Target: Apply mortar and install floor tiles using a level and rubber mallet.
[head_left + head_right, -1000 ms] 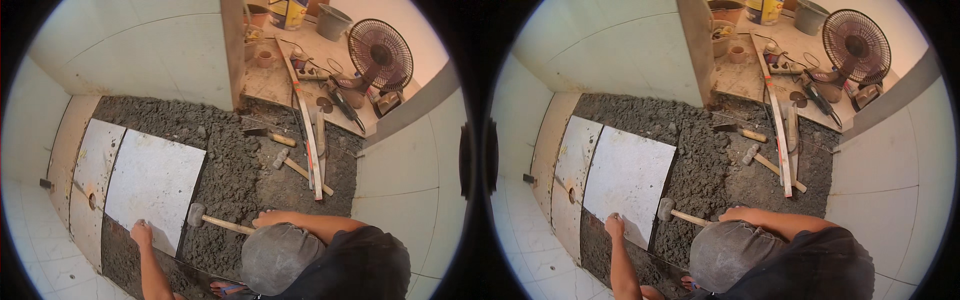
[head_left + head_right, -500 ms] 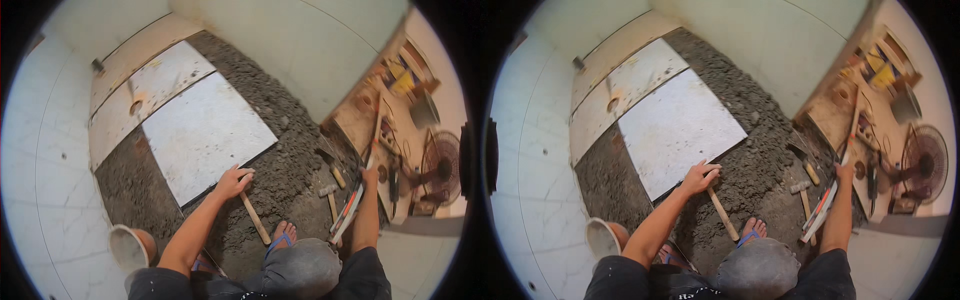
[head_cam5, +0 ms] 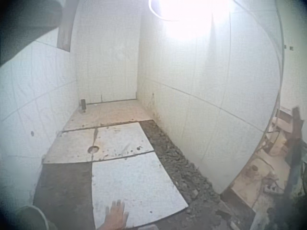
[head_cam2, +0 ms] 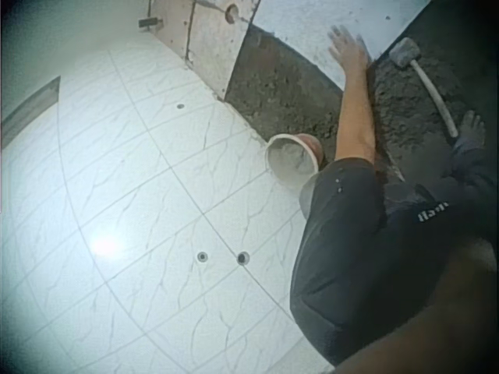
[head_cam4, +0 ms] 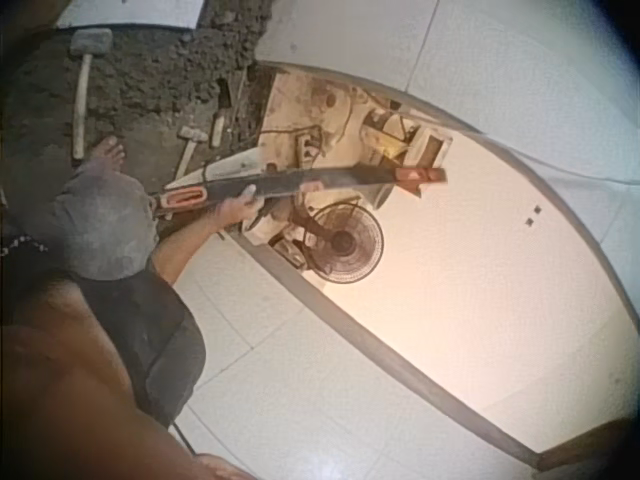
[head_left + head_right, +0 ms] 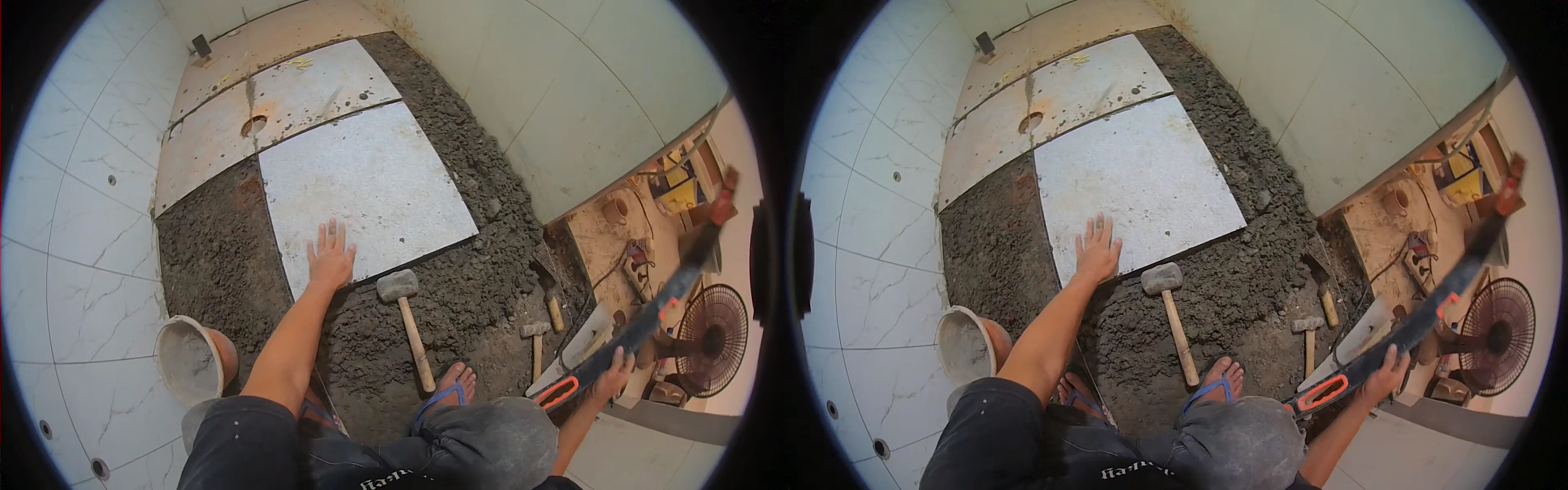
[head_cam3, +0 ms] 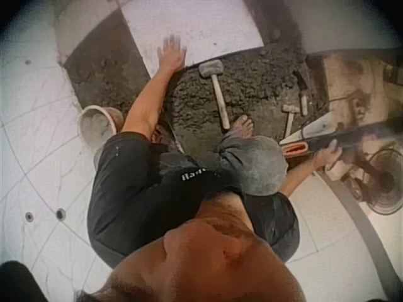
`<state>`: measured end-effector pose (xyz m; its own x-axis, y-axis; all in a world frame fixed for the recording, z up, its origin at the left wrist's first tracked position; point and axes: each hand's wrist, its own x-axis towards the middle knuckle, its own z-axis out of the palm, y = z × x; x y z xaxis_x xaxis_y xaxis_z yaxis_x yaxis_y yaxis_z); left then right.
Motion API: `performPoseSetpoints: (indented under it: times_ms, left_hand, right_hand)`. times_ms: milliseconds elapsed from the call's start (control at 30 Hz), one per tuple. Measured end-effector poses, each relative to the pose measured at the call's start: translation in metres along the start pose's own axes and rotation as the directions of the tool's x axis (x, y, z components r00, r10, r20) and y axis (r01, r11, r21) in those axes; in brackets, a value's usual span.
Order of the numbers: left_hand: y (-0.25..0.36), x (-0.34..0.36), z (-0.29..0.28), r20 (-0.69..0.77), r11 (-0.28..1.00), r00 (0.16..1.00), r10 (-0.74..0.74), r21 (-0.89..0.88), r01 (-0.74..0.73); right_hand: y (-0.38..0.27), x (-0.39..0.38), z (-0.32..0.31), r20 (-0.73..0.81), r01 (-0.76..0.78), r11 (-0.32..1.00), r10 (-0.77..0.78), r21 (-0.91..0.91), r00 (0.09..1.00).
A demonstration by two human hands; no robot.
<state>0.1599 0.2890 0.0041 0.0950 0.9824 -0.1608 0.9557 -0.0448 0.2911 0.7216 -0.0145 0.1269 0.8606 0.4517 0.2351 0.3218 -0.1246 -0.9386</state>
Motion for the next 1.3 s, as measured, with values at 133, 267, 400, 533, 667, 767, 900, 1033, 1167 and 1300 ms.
performPoseSetpoints:
  times_ms: [133, 267, 400, 533, 667, 767, 900, 1033, 1167, 1300]
  left_hand:
    - [0.025, -0.012, 0.012, 0.092, 0.992, 0.989, 0.116, -0.064, -0.111]
    - [0.094, 0.013, 0.005, 0.348, 0.922, 0.867, 0.355, -0.283, -0.264]
    - [0.14, 0.019, -0.029, 0.684, 0.749, 0.482, 0.547, -0.657, 0.082]
    - [0.152, -0.006, -0.023, 0.443, 0.505, 0.634, 0.634, -0.858, 0.094]
    - [0.112, 0.005, 0.002, -0.009, 0.843, 0.921, 0.39, -0.398, -0.361]
    - [0.093, 0.01, 0.014, 0.277, 0.971, 0.932, 0.232, -0.005, -0.24]
    - [0.093, 0.003, 0.012, 0.291, 0.948, 0.903, 0.316, -0.071, -0.309]
    - [0.089, -0.003, 0.002, 0.326, 0.932, 0.873, 0.363, -0.119, -0.343]
    - [0.087, -0.006, 0.002, 0.274, 0.918, 0.876, 0.396, -0.146, -0.369]
    - [0.09, -0.005, 0.005, 0.276, 0.915, 0.873, 0.403, -0.094, -0.393]
  right_hand:
    - [-0.073, -0.01, 0.014, -0.009, 0.549, 0.81, -0.563, -0.206, 0.827]
    - [-0.139, -0.035, 0.046, 0.011, 0.364, 0.898, -0.378, 0.247, 0.926]
    - [-0.191, -0.059, 0.089, 0.183, 0.249, 0.885, -0.341, 0.393, 0.922]
    - [-0.217, -0.067, 0.139, 0.525, 0.237, 0.887, -0.43, 0.395, 0.735]
    - [-0.212, -0.064, 0.186, 0.672, 0.536, 0.844, -0.401, 0.007, 0.623]
    - [-0.186, -0.061, 0.238, 0.798, 0.609, 0.792, -0.344, -0.037, 0.496]
    - [-0.135, -0.053, 0.304, 0.904, 0.787, 0.608, -0.271, -0.106, 0.332]
    - [-0.094, -0.046, 0.341, 0.922, 0.86, 0.507, -0.308, -0.049, 0.234]
    - [-0.073, -0.035, 0.353, 0.932, 0.847, 0.532, -0.31, 0.006, 0.188]
    - [-0.058, -0.026, 0.361, 0.934, 0.87, 0.491, -0.323, 0.029, 0.152]
